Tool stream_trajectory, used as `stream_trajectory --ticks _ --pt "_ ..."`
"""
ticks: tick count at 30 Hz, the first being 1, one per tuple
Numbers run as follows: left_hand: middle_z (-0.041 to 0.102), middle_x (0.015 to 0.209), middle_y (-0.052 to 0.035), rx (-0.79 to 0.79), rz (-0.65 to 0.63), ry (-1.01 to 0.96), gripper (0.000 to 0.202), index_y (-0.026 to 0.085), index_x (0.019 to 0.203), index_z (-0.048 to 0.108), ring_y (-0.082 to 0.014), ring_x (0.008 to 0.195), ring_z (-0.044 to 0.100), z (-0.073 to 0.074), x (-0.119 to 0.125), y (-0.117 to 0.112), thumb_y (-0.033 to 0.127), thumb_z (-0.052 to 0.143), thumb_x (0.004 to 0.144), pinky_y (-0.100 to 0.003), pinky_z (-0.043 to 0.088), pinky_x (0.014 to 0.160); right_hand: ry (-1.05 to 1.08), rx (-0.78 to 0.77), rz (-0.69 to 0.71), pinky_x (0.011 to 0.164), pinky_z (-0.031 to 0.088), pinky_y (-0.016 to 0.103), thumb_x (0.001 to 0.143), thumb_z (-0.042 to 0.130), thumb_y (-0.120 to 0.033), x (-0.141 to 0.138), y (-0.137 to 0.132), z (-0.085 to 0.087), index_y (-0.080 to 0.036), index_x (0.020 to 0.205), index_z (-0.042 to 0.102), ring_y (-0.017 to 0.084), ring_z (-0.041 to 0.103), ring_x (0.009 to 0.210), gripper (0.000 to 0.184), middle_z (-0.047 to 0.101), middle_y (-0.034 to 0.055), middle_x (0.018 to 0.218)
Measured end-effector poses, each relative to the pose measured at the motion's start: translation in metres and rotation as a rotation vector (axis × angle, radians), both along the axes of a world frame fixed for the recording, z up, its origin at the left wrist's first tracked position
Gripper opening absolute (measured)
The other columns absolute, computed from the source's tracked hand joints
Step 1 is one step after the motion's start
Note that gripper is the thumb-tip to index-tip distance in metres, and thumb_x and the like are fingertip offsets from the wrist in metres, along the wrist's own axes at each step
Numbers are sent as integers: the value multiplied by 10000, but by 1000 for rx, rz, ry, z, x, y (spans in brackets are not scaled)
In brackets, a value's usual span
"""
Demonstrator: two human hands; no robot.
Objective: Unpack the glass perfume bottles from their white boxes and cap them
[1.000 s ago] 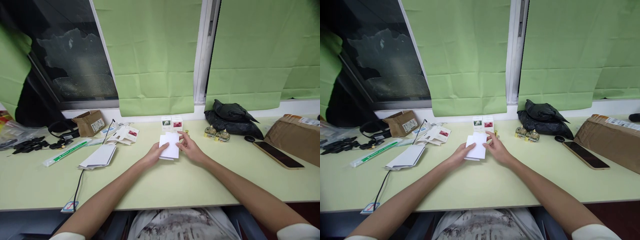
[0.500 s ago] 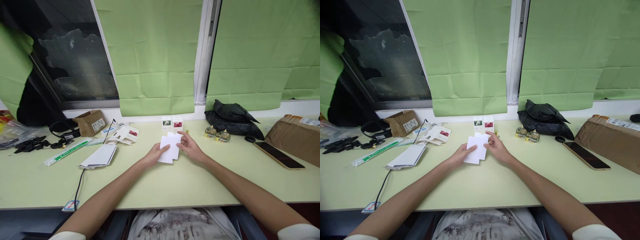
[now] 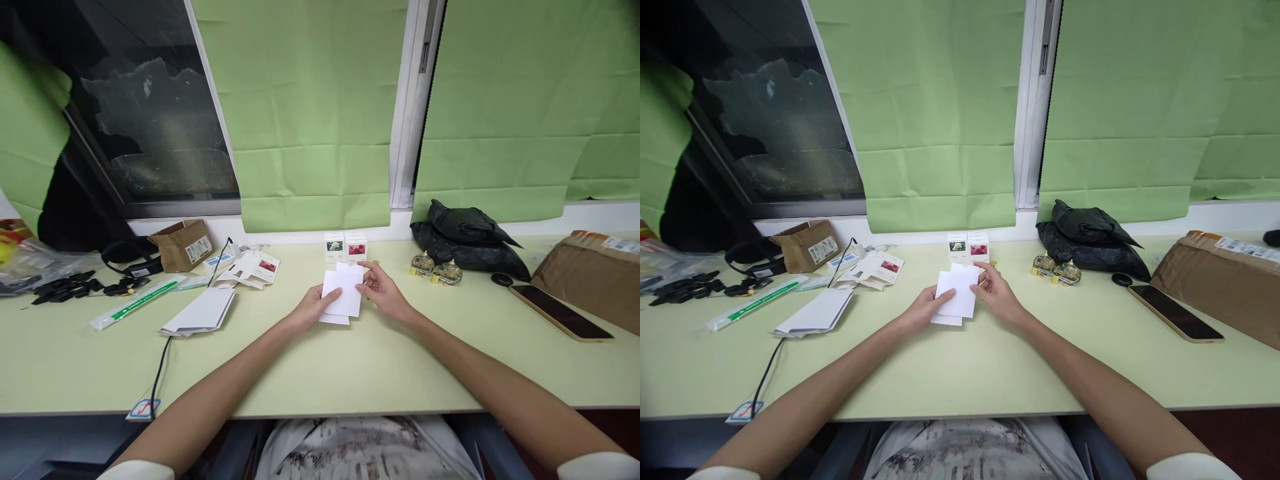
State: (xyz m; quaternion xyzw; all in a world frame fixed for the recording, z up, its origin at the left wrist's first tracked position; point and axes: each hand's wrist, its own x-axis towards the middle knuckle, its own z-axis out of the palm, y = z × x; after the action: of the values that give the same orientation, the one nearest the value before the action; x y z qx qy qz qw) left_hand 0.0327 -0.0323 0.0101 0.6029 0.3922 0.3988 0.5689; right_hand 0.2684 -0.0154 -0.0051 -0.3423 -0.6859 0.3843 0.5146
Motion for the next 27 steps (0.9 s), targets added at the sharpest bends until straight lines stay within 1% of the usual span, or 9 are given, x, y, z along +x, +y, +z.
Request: stream_trajectory --ticks 5,11,13,16,20,22,23,26,27 --pt "772 1138 -135 104 16 96 592 150 1177 716 -292 942 715 7 1 -5 640 739 845 -354 538 755 8 12 27 689 494 306 905 704 -446 0 0 -1 -282 1415 486 158 551 766 578 567 -6 951" --pt "718 1240 -123 275 21 133 593 167 1316 612 -279 1056 675 6 2 -6 628 616 942 -339 542 826 18 8 20 658 481 296 906 711 -454 1 -1 1 -276 1398 490 158 553 763 568 562 -8 933" --pt "711 1224 -121 312 26 162 587 162 1320 593 -273 1049 664 9 0 -4 617 604 950 -336 541 821 15 5 17 656 484 297 905 714 -459 2 -3 2 -278 1401 492 162 552 764 572 549 -15 903" --pt "716 1178 -116 351 22 284 550 159 1291 595 -262 1005 659 27 -4 -8 592 602 952 -327 532 779 -2 -9 21 658 497 305 915 706 -475 1 -5 2 -294 1424 480 164 545 748 585 543 -21 872" --pt "719 1080 -77 485 25 582 416 201 1212 597 -238 900 663 71 -25 -32 548 560 986 -308 488 710 -18 -32 12 653 515 322 936 671 -522 2 -8 3 -297 1432 472 174 548 740 580 584 -4 888" --pt "712 973 -71 560 147 755 400 207 1197 587 -243 817 656 90 -47 -46 550 514 1007 -314 460 669 -24 -25 15 668 521 333 957 642 -531 2 -9 4 -292 1428 471 179 558 745 556 615 10 903" --pt "712 971 -84 580 240 847 409 204 1230 574 -259 827 663 96 -60 -51 545 493 1018 -325 461 681 -25 -18 16 676 521 337 966 628 -532 2 -10 4 -291 1427 471 179 561 746 543 624 15 911" --pt "716 1112 -159 555 632 1092 509 177 1424 465 -328 979 684 101 -105 -55 496 479 1027 -373 484 779 -44 -7 13 692 523 345 979 606 -534 2 -11 5 -294 1423 477 178 567 745 521 634 19 922" --pt "715 1153 -176 505 687 1153 537 164 1458 437 -336 1013 687 100 -120 -53 470 494 1021 -381 491 810 -55 -6 12 697 525 348 979 603 -537 2 -11 5 -295 1423 477 179 570 748 521 636 21 925"
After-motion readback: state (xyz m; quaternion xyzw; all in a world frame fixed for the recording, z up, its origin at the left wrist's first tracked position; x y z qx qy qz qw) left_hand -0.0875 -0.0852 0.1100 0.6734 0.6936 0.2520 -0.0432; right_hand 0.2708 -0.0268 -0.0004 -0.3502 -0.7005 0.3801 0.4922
